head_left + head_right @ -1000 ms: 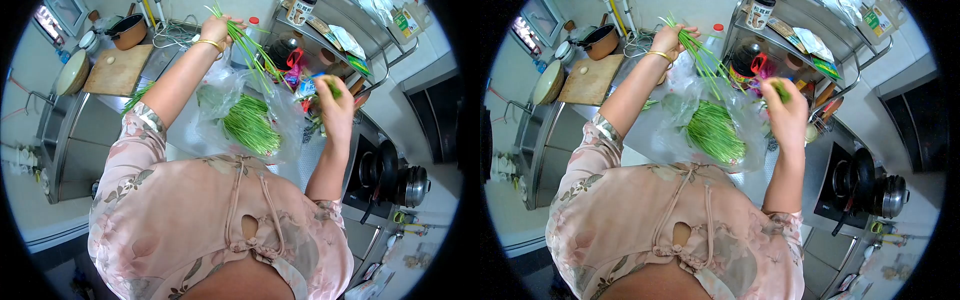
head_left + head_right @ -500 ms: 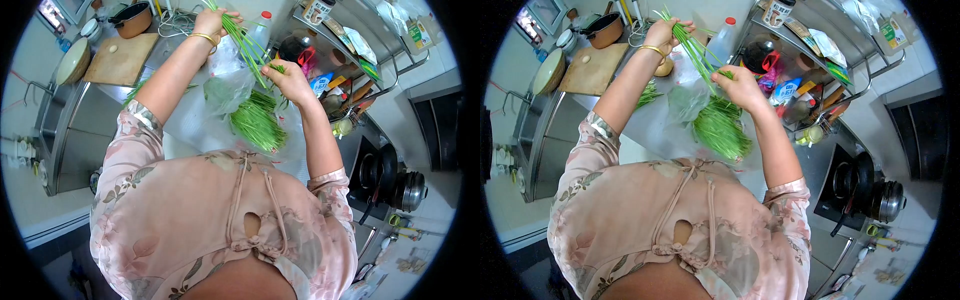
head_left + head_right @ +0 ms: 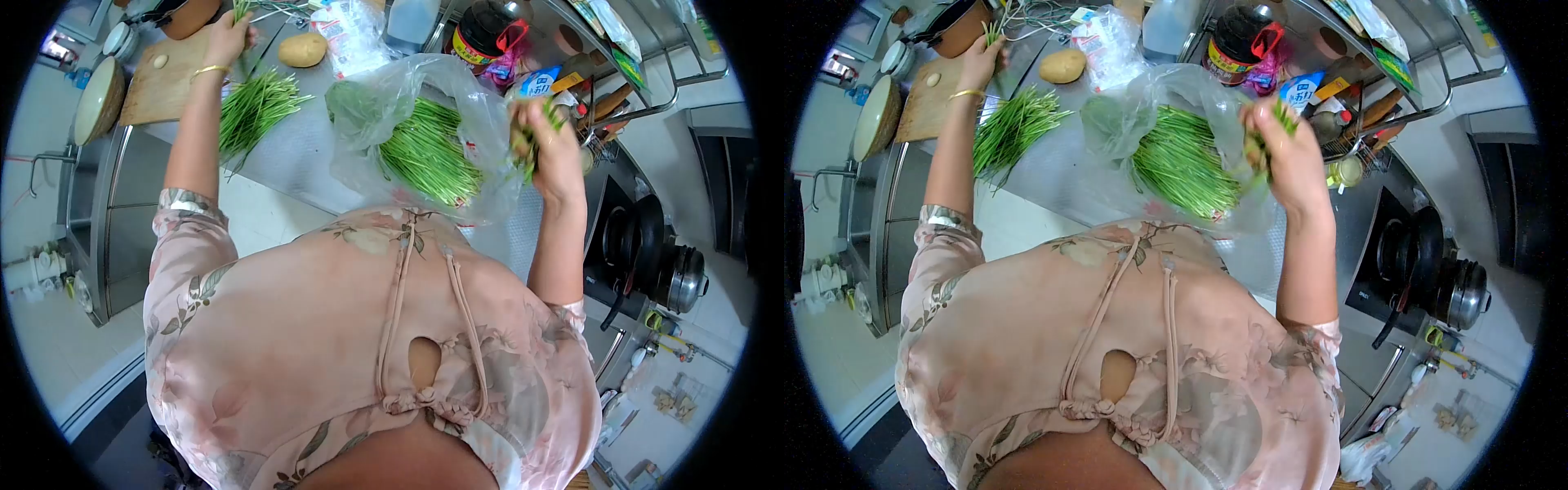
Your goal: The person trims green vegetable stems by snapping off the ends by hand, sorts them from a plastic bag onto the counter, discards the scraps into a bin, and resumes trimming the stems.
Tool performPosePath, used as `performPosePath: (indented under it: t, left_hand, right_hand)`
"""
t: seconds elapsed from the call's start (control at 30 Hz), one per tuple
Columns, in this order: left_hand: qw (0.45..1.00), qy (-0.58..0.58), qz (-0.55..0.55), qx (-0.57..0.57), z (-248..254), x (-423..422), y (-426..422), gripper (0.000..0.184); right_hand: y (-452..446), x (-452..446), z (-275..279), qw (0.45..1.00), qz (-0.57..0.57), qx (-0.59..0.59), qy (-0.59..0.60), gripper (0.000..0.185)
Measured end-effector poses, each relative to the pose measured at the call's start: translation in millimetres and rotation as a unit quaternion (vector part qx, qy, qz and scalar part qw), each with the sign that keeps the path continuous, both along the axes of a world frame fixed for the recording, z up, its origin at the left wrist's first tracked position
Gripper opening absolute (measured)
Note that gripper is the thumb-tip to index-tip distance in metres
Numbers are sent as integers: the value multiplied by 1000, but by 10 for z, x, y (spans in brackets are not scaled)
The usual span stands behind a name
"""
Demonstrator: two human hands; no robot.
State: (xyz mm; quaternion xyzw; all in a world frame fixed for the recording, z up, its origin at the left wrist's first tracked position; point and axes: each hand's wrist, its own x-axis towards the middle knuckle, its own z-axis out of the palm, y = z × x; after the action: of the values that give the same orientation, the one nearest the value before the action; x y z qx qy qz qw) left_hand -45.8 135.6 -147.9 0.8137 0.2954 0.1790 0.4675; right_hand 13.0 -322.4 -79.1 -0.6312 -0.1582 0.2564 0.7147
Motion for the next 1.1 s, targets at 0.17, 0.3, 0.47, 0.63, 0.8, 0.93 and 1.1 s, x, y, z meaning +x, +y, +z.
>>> performPosePath:
  t: [0.17,0.3,0.47,0.63,0.8,0.93,1.1]
  left_hand:
    - [904,236,-54,351,-750,-239,382,26]
    - [871,344,-85,341,-1123,-315,175,33]
    - [838,423,-72,337,-1107,-270,-41,40]
    - [870,308,-67,379,-872,-219,-378,47]
    - [967,66,-192,154,-366,-130,-1099,35]
    - [876,-2,-438,-203,85,-174,-1938,27]
    - [812,105,-570,-67,-103,-30,-2559,26]
  right_hand:
    - [-255,-189,-859,952,154,-257,69,19]
    - [-325,-190,-1576,917,158,-366,18,23]
    - [-420,68,-2124,817,77,-519,-238,29]
    - [-266,116,-1967,768,54,-607,-196,31]
    - [-422,295,-2322,767,108,-600,-199,36]
    - [-428,343,-2235,753,135,-614,-191,36]
    - [-347,280,-1604,759,204,-589,-188,37]
